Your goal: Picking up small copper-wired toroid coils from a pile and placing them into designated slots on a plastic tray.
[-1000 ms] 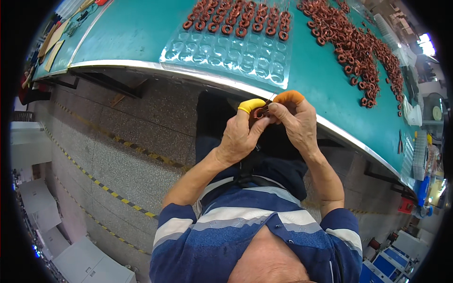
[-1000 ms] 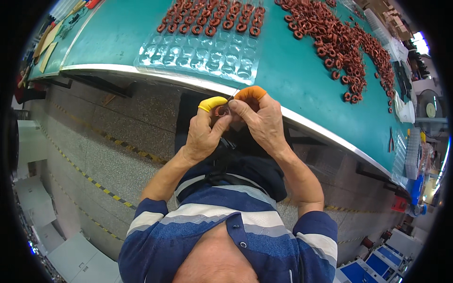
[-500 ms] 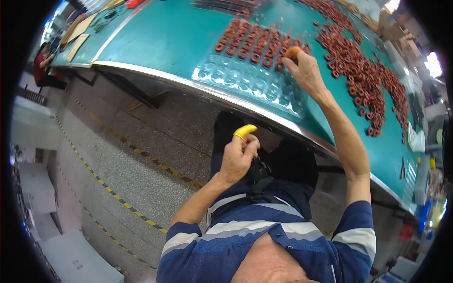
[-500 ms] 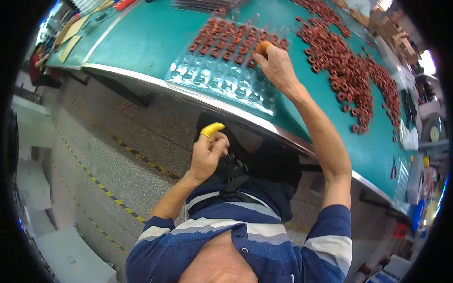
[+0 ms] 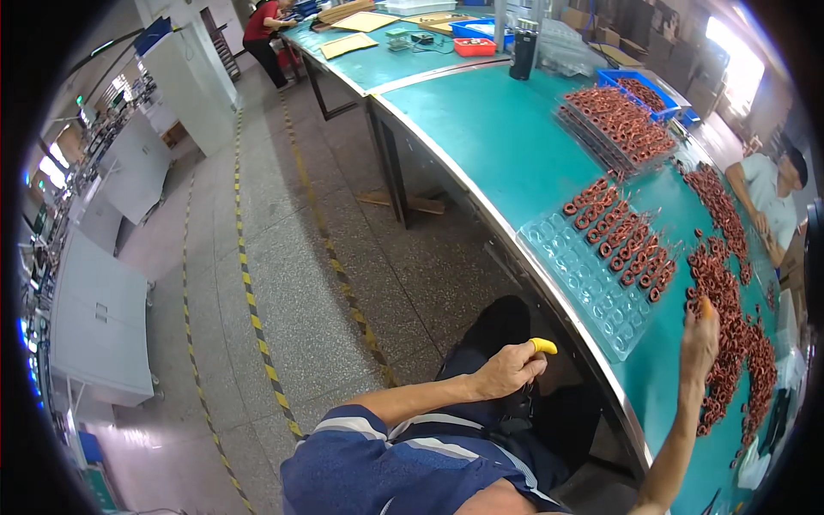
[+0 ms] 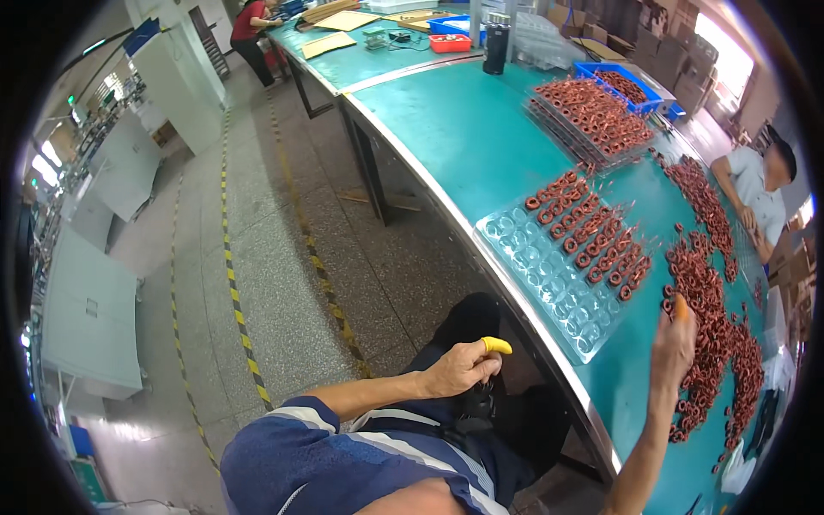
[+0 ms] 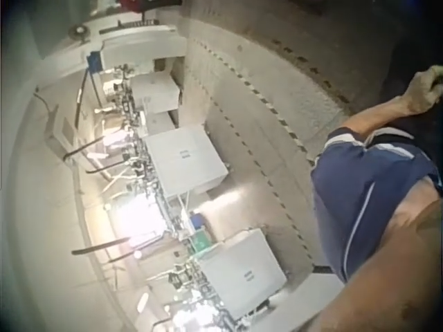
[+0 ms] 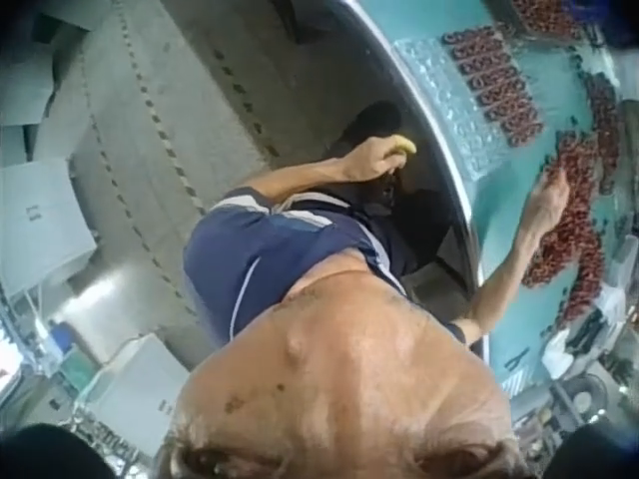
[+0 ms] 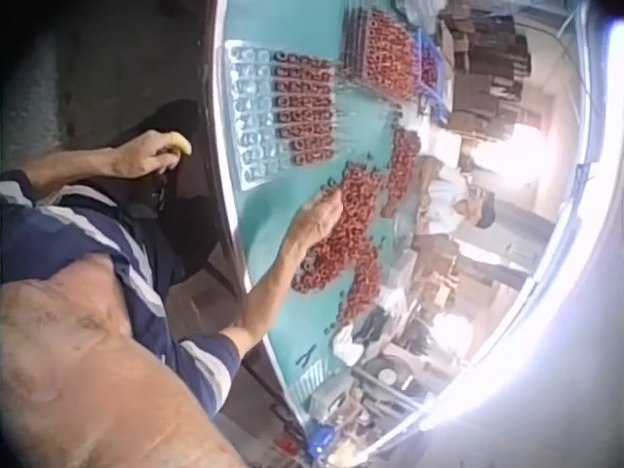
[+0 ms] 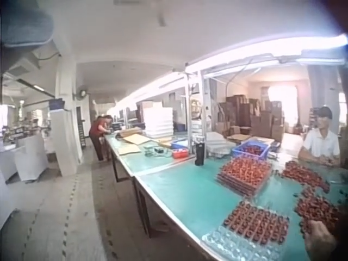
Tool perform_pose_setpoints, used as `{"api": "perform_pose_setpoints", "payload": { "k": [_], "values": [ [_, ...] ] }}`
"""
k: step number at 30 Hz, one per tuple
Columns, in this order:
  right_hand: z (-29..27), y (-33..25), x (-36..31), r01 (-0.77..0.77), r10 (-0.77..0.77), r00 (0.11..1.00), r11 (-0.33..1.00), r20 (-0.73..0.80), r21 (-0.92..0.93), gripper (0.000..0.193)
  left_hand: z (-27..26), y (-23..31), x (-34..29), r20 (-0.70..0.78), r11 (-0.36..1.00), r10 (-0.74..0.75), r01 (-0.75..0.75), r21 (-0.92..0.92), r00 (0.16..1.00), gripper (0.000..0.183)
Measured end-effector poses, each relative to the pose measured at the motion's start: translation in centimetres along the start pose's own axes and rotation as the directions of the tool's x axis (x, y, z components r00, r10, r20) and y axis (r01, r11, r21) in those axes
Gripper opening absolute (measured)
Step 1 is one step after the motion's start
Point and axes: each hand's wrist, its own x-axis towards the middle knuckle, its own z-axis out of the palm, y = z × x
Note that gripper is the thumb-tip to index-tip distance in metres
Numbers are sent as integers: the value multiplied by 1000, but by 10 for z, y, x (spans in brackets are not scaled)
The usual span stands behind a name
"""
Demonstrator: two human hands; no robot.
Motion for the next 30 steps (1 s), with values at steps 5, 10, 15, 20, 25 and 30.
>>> {"api": "perform_pose_setpoints", "payload": {
  "k": [5, 10, 15, 20, 25, 30],
  "values": [
    [-18, 128, -77, -163, 284, 949, 816, 139, -554, 51, 2, -14, -8, 40, 995, -5, 1, 103, 999, 19],
    [-30, 164, -136, -89, 121, 990, 935, 73, -343, 43, 29, -10, 13, 176, 990, -39, 15, 137, 984, 23],
    [-12, 112, -77, -234, 237, 969, 971, -64, 47, 34, 29, 9, 7, 63, 994, -69, 63, 91, 996, 17],
    [-34, 113, -89, -532, 598, 801, 739, -38, 414, 26, 30, -10, 3, 149, 990, -137, 134, 35, 979, 18],
    [-51, 113, -93, -497, 703, 711, 497, 5, 711, 36, 27, -10, -3, 165, 986, -163, 165, 3, 973, 20],
    [-60, 64, -91, -387, 621, 775, 322, 115, 864, 35, 45, 23, 4, 227, 959, -207, 243, -144, 952, 21]
  ]
}}
